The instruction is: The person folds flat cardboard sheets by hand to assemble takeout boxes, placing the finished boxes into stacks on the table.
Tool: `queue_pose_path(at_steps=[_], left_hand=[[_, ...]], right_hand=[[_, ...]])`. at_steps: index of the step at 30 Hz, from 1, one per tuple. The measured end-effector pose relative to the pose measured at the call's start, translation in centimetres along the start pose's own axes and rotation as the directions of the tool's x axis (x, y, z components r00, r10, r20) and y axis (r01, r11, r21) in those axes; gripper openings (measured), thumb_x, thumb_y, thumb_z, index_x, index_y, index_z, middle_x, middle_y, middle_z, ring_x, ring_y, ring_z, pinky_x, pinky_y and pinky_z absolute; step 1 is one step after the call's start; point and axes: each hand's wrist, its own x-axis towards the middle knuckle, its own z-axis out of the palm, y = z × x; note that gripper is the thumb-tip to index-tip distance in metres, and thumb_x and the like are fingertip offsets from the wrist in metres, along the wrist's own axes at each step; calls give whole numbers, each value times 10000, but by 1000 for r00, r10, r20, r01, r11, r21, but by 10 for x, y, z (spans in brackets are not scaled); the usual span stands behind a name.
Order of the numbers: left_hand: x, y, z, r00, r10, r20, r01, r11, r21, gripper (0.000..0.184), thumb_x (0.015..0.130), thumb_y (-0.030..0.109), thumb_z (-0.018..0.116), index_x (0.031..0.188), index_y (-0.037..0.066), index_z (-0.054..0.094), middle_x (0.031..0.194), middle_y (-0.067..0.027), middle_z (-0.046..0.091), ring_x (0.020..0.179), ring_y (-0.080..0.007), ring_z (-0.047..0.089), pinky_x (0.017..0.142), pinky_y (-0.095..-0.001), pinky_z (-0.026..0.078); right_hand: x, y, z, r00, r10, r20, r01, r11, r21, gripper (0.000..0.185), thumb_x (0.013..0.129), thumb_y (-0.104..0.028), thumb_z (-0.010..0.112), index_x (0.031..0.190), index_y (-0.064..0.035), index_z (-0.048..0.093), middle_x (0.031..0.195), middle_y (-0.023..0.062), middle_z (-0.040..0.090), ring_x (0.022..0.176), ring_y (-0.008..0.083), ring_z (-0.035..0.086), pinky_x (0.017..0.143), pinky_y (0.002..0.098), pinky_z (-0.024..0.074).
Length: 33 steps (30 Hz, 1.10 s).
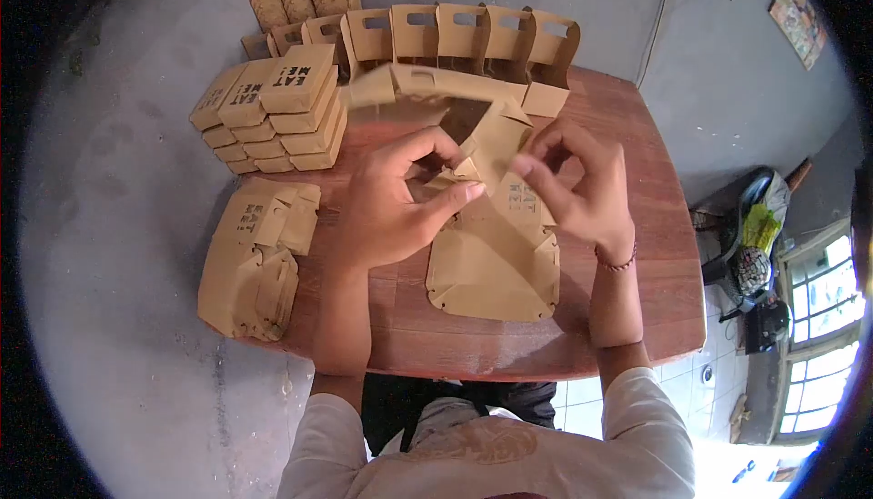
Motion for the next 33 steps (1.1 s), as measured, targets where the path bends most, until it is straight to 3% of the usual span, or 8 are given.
queue_pose_path(at_steps=[6,11,13,16,22,27,30,33], left_hand=[[-8,-6,17,991,-26,-133,16,997,-75,354,789,41,790,1055,6,559,982,-39,593,902,-113,585,801,-245,502],[-7,-11,17,967,240,-83,-211,942,262,470,788,45,788,1172,-4,522,1054,-60,617,944,-166,620,841,-289,504],[-6,-5,25,971,144,-191,-132,988,74,367,788,67,776,1094,-9,588,991,-78,663,883,-197,655,764,-332,523],[-5,1,25,980,133,-147,-99,971,216,360,808,49,743,1125,-11,583,995,-83,665,916,-191,657,771,-317,526],[-8,1,22,994,26,-102,-67,904,-423,405,836,23,692,1224,-11,578,1179,-117,632,1002,-180,649,829,-319,534],[-5,10,5,991,-34,-127,34,999,0,384,845,67,729,1202,1,605,1116,-77,659,1028,-191,624,853,-317,518],[-3,11,11,949,-313,-39,267,862,-430,316,857,83,731,1149,15,634,1045,-44,663,970,-145,622,815,-286,510],[-4,-5,15,979,-93,-184,52,975,-218,201,891,122,706,1064,30,665,929,-29,699,837,-96,655,724,-279,537]], right_hand=[[0,-1,16,936,-349,-45,348,937,-29,169,757,-112,806,830,-36,673,786,86,667,710,210,645,629,310,515],[-7,-5,25,985,-138,-102,150,981,123,159,756,-95,801,803,-30,664,790,99,669,719,221,649,649,318,517],[-9,-9,24,995,-53,-87,65,986,150,154,757,-92,797,800,-27,663,784,103,668,719,218,651,652,319,517],[-10,-11,23,998,29,-64,-17,985,171,143,762,-86,784,808,-23,664,773,105,666,717,218,653,660,322,519],[-12,-10,22,997,51,-61,-38,978,205,126,770,-73,761,811,-15,656,768,113,662,708,235,658,661,328,520],[-13,-15,24,997,-62,-51,66,995,76,127,759,-53,753,798,-21,637,750,119,646,697,263,652,648,343,520],[-13,-15,25,995,-84,-46,86,995,55,123,753,-43,749,784,-27,630,753,118,644,688,270,643,637,351,518],[-13,-16,25,995,-95,-40,97,994,49,119,752,-44,745,777,-26,630,753,115,643,686,266,636,630,352,511]])
